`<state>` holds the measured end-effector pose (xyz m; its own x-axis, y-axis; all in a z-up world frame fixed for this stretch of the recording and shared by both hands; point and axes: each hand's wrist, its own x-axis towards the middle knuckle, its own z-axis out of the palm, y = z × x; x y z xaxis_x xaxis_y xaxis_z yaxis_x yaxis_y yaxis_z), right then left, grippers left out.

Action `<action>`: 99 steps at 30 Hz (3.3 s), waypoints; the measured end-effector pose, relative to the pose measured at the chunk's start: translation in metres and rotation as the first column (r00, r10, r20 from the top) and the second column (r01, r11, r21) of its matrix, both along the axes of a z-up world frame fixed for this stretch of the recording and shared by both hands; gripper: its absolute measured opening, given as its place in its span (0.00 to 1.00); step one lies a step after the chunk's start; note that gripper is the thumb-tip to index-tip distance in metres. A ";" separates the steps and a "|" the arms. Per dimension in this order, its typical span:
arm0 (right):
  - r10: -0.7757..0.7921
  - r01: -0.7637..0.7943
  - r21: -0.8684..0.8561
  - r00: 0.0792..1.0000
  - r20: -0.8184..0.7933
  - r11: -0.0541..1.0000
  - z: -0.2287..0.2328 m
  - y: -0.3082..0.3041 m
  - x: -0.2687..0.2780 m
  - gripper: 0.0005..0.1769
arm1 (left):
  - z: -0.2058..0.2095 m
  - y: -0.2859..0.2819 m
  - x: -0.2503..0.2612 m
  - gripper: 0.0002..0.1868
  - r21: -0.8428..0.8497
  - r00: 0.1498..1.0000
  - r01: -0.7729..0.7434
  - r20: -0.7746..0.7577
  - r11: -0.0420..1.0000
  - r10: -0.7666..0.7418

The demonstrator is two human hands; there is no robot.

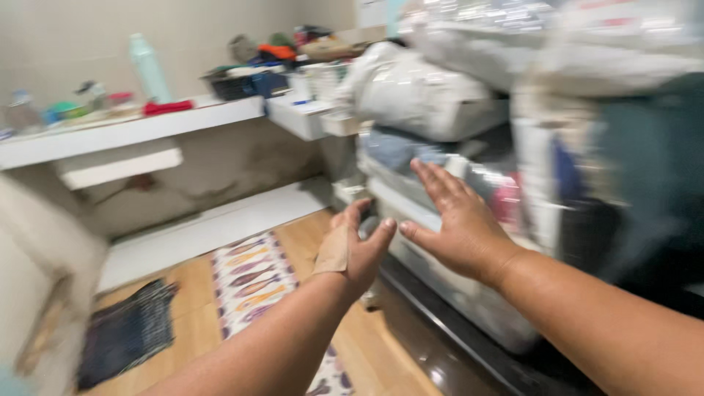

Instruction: The person moves a plastic container and a metal mug to a sink area, then handles a purple bag, a beige tote, a green hanger, and a power strip with tangled cords. They place the bags on a shelf and move the power strip basket toward a bed.

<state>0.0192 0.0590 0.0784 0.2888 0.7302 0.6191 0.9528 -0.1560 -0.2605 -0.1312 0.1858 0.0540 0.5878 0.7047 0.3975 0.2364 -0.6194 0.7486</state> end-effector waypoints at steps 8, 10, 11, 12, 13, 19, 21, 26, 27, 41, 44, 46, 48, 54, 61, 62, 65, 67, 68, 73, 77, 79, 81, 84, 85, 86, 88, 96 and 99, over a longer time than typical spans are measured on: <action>0.294 -0.287 0.084 0.952 -0.088 0.954 0.027 0.193 -0.050 0.54 | 0.004 0.165 -0.048 0.29 -0.065 0.957 -0.266 0.107 0.962 0.272; 0.342 -0.334 0.103 0.937 -0.074 0.937 0.029 0.249 -0.048 0.54 | 0.007 0.220 -0.038 0.32 -0.189 0.946 -0.267 0.133 0.945 0.294; 0.364 -0.356 0.114 0.929 -0.065 0.928 0.032 0.278 -0.042 0.54 | 0.006 0.246 -0.035 0.33 -0.130 0.944 -0.279 0.147 0.952 0.296; 0.365 -0.358 0.100 0.929 -0.057 0.928 0.037 0.306 -0.039 0.54 | 0.008 0.272 -0.036 0.34 -0.067 0.943 -0.288 0.155 0.955 0.296; 0.365 -0.361 0.086 0.930 -0.049 0.929 0.042 0.334 -0.036 0.54 | 0.013 0.301 -0.036 0.36 -0.003 0.942 -0.298 0.163 0.955 0.295; 0.338 -0.341 0.018 0.937 0.095 0.940 0.077 0.512 -0.003 0.49 | 0.047 0.468 -0.014 0.44 0.089 0.923 -0.385 0.061 0.919 0.381; 0.316 -0.317 -0.008 0.945 0.080 0.949 0.077 0.561 0.008 0.45 | 0.051 0.516 -0.008 0.44 0.123 0.924 -0.383 0.056 0.915 0.379; 0.337 -0.350 0.086 0.932 0.129 0.933 0.071 0.700 0.044 0.39 | 0.047 0.650 0.017 0.44 0.118 0.940 -0.339 0.075 0.933 0.332; 0.309 -0.320 0.080 0.943 0.124 0.944 0.068 0.729 0.050 0.38 | 0.047 0.681 0.021 0.44 0.120 0.948 -0.317 0.085 0.941 0.308; 0.038 -0.053 0.131 0.992 0.120 0.990 0.094 1.044 0.162 0.40 | 0.085 1.044 0.160 0.40 0.153 0.989 -0.022 0.150 0.988 -0.001; 0.014 -0.024 0.104 0.995 0.099 0.994 0.092 1.101 0.198 0.39 | 0.079 1.105 0.204 0.39 0.167 0.987 -0.032 0.159 0.985 0.005; 0.009 -0.017 0.075 0.994 0.109 0.997 0.096 1.142 0.222 0.39 | 0.086 1.146 0.236 0.39 0.203 0.983 -0.047 0.181 0.978 0.010; 0.000 -0.010 0.077 0.992 0.125 0.997 0.112 1.180 0.253 0.39 | 0.095 1.183 0.268 0.39 0.221 0.985 -0.030 0.173 0.975 -0.009; -0.016 0.007 0.064 0.991 0.132 0.998 0.124 1.269 0.318 0.41 | 0.104 1.271 0.355 0.37 0.246 0.975 0.026 0.208 0.969 -0.079; -0.267 0.261 0.063 0.957 0.113 0.963 0.129 1.313 0.406 0.41 | 0.113 1.348 0.480 0.34 0.221 0.928 0.239 0.236 0.946 -0.290; -0.314 0.308 0.076 0.943 0.109 0.949 0.129 1.318 0.417 0.41 | 0.114 1.354 0.499 0.34 0.274 0.909 0.278 0.235 0.921 -0.344; -0.430 0.416 0.120 0.891 0.145 0.901 0.136 1.338 0.445 0.41 | 0.128 1.374 0.551 0.33 0.383 0.836 0.397 0.224 0.834 -0.501; -0.515 0.498 0.136 0.840 0.172 0.857 0.142 1.348 0.461 0.41 | 0.135 1.385 0.579 0.32 0.379 0.770 0.507 0.205 0.774 -0.605; -0.558 0.539 0.144 0.810 0.182 0.830 0.146 1.352 0.466 0.42 | 0.140 1.389 0.591 0.32 0.380 0.752 0.543 0.176 0.749 -0.635; -0.690 0.665 0.185 0.703 0.172 0.724 0.163 1.355 0.470 0.43 | 0.144 1.404 0.625 0.33 0.422 0.682 0.631 0.098 0.651 -0.725; -0.741 0.727 0.149 0.665 0.092 0.671 0.173 1.344 0.467 0.43 | 0.146 1.396 0.645 0.33 0.401 0.641 0.666 0.124 0.629 -0.757; -0.760 0.745 0.151 0.638 0.125 0.650 0.176 1.332 0.469 0.42 | 0.148 1.385 0.654 0.32 0.417 0.627 0.670 0.126 0.614 -0.769; -0.788 0.769 0.173 0.589 0.180 0.615 0.181 1.315 0.473 0.43 | 0.149 1.371 0.656 0.30 0.413 0.610 0.680 0.142 0.606 -0.780; -0.844 0.824 0.206 0.480 0.241 0.527 0.193 1.281 0.489 0.47 | 0.154 1.353 0.661 0.27 0.411 0.603 0.698 0.104 0.586 -0.791; -0.866 0.852 0.193 0.444 0.229 0.488 0.200 1.268 0.497 0.49 | 0.155 1.348 0.663 0.26 0.407 0.605 0.704 0.084 0.582 -0.792; -0.884 0.875 0.177 0.411 0.222 0.451 0.206 1.258 0.505 0.52 | 0.156 1.343 0.666 0.25 0.398 0.610 0.703 0.089 0.589 -0.787; -0.859 0.903 0.110 0.350 0.373 0.416 0.211 1.245 0.517 0.55 | 0.157 1.331 0.670 0.24 0.380 0.620 0.700 0.098 0.605 -0.778; -0.956 0.945 -0.203 0.278 0.093 0.255 0.220 1.227 0.520 0.39 | 0.168 1.290 0.670 0.25 0.262 0.657 0.705 0.106 0.659 -0.746; -0.967 0.967 -0.063 0.249 0.062 0.245 0.224 1.219 0.524 0.31 | 0.185 1.280 0.677 0.26 0.146 0.670 0.728 0.059 0.670 -0.740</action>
<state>0.5429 1.2783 0.3026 0.8067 -0.0536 0.5885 0.0741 -0.9788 -0.1908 0.5462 1.4661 0.2388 0.8477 0.0151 0.5302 -0.4033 -0.6310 0.6627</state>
